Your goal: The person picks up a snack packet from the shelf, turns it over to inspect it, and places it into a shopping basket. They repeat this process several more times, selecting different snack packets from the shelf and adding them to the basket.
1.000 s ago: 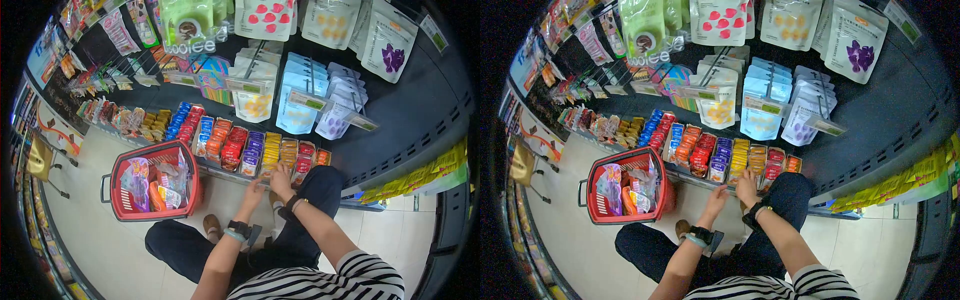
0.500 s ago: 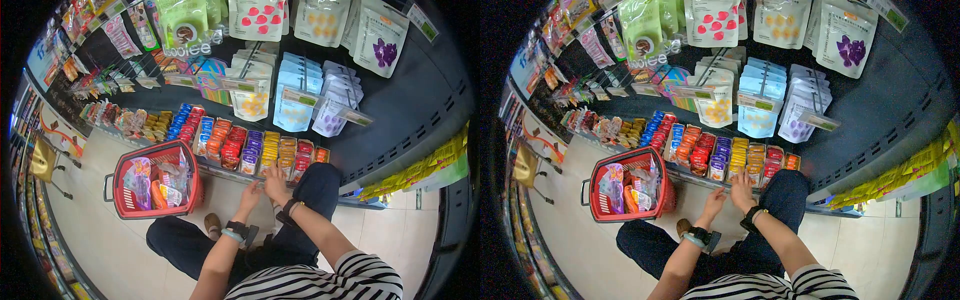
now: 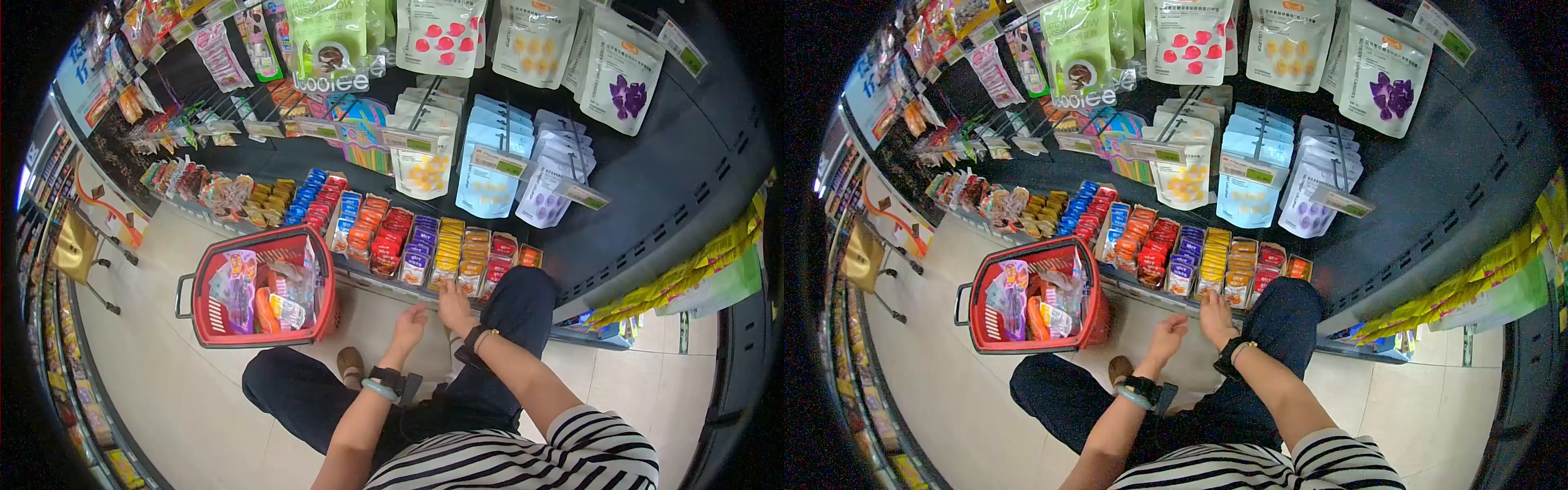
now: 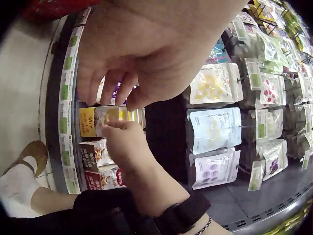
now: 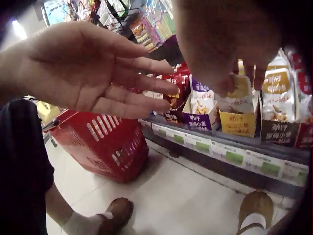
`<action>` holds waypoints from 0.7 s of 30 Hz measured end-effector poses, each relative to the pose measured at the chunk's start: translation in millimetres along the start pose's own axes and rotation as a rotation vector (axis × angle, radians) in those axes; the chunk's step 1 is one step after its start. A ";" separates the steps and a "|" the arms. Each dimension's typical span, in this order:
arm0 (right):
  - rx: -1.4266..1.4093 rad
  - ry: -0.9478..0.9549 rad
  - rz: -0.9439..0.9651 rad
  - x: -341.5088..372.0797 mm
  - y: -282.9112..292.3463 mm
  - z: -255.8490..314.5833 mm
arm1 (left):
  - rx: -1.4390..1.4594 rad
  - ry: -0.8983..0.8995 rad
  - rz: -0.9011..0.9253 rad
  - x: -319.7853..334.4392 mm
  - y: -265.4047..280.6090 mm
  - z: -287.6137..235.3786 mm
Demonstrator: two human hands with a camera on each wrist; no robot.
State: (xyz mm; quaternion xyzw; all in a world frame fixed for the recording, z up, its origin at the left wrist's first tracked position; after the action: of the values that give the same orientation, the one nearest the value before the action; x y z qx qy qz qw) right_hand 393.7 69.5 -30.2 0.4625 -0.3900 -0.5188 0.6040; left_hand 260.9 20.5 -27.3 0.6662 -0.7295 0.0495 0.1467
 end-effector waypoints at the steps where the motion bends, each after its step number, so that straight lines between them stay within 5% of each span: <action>1: 0.017 0.004 0.002 -0.7 4.8 2.1 | -0.023 0.012 0.016 1.5 0.8 -3.1; 5: -0.099 0.088 -0.195 8.1 57.3 26.7 | -0.092 -0.095 -0.081 5.0 4.0 -12.9; 7: -0.495 0.091 -0.179 14.7 77.0 36.2 | -0.335 -0.685 -0.449 18.0 10.3 -43.2; 11: -0.873 0.155 0.023 33.1 112.3 59.3 | -0.172 -0.690 -0.429 22.0 20.6 -51.1; 13: -1.419 0.072 0.039 41.0 121.3 60.3 | 0.084 -0.297 -0.246 26.5 31.7 -45.2; 16: -1.185 0.009 -0.177 47.8 142.7 49.1 | 0.356 -0.229 -0.200 51.4 42.7 -75.7; 21: -1.473 0.024 0.143 61.9 147.4 63.2 | 0.483 -0.228 -0.021 93.8 47.7 -133.8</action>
State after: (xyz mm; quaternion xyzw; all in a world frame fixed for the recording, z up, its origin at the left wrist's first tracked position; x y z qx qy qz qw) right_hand 382.6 3.6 128.2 -0.0836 0.0368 -0.6003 0.7946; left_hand 227.1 -28.4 132.3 0.6909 -0.7013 0.1449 -0.0991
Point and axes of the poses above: each hand's wrist, its own x-axis away from the middle knuckle, its own y-axis out of the back of the hand, z = x × y, the point moved 4 cm from there along -x, towards the middle knuckle, and after that the axes turned 2 degrees about -y, right-handed, at the moved point
